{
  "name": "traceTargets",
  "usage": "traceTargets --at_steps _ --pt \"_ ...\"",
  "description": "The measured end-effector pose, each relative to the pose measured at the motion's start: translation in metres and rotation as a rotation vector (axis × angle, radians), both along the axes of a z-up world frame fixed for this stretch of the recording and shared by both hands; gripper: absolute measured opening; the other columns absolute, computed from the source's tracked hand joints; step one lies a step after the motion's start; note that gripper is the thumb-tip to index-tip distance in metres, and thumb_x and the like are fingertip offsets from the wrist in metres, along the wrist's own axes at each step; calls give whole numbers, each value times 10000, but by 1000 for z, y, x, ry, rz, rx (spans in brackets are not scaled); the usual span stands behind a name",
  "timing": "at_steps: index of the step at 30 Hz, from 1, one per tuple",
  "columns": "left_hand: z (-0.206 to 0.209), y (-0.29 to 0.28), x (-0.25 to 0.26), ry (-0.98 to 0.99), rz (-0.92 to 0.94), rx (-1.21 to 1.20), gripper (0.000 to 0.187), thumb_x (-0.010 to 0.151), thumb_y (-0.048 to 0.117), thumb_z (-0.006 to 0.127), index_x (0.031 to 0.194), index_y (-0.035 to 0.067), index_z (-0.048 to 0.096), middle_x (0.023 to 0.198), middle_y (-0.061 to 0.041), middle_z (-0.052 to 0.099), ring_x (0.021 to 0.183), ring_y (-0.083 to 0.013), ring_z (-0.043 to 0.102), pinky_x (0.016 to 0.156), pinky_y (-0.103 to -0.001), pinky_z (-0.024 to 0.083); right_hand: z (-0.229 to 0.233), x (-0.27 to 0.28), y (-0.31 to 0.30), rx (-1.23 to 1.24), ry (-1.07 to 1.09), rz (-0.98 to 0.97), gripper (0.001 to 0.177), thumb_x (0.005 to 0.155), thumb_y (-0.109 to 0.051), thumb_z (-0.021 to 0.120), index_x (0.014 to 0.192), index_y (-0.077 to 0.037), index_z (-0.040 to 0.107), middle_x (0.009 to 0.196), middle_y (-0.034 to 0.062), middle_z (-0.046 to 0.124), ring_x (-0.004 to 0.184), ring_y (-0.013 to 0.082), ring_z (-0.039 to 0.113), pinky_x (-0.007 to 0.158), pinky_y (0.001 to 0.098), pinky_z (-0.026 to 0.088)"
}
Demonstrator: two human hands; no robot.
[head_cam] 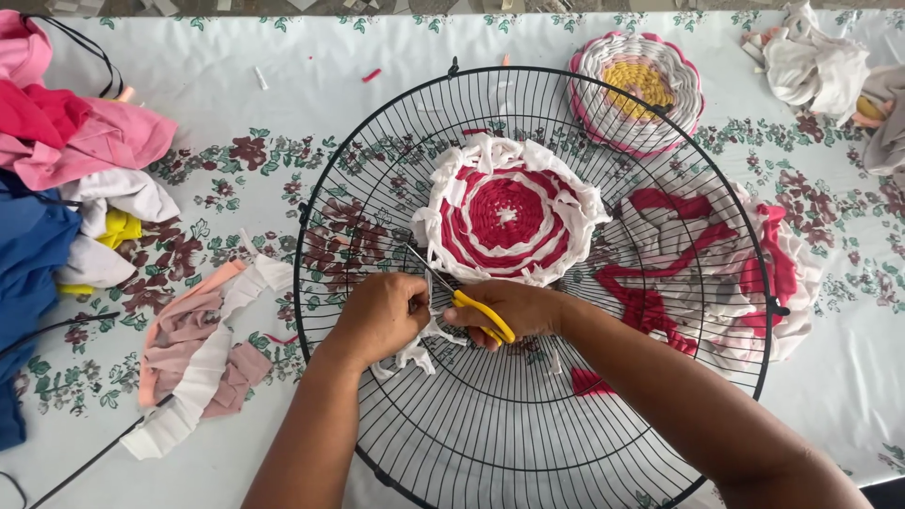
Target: Weaving strips of fabric through a metal fan cover to create a handmade rug.
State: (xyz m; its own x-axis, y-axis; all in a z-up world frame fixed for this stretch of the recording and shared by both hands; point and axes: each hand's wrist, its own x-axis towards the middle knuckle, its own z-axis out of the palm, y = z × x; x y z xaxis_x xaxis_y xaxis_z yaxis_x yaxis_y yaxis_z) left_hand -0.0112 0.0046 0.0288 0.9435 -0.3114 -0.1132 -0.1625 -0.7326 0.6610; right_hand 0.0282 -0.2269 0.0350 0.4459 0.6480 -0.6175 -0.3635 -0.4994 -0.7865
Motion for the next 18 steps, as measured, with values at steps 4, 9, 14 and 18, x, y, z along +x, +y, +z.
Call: traceTargets --at_steps 4,9,14,18 --pt "-5 -3 2 44 -18 36 172 825 124 656 656 115 684 644 -117 702 734 -383 719 670 -456 564 4 -4 1 -5 -5 -21 357 970 -426 658 909 -79 606 653 99 636 559 151 675 412 197 473" --pt "-2 -3 0 72 -50 52 140 812 104 665 679 93 706 668 -152 722 755 -423 721 684 -489 565 -1 -7 -1 -31 -68 -33 345 958 -372 697 855 -49 632 585 108 608 485 161 637 413 202 469" --pt "29 -3 -5 195 -109 93 132 818 142 663 744 81 754 745 -175 747 825 -414 721 776 -490 569 -7 -6 -8 38 6 -70 369 963 -386 670 895 -24 641 571 126 618 466 179 647 383 215 473" --pt "38 12 11 226 -59 128 190 881 180 656 905 82 818 887 -188 789 929 -400 736 904 -490 578 -24 6 -25 246 212 -115 590 970 -573 571 1003 14 614 617 168 649 491 238 672 361 261 510"
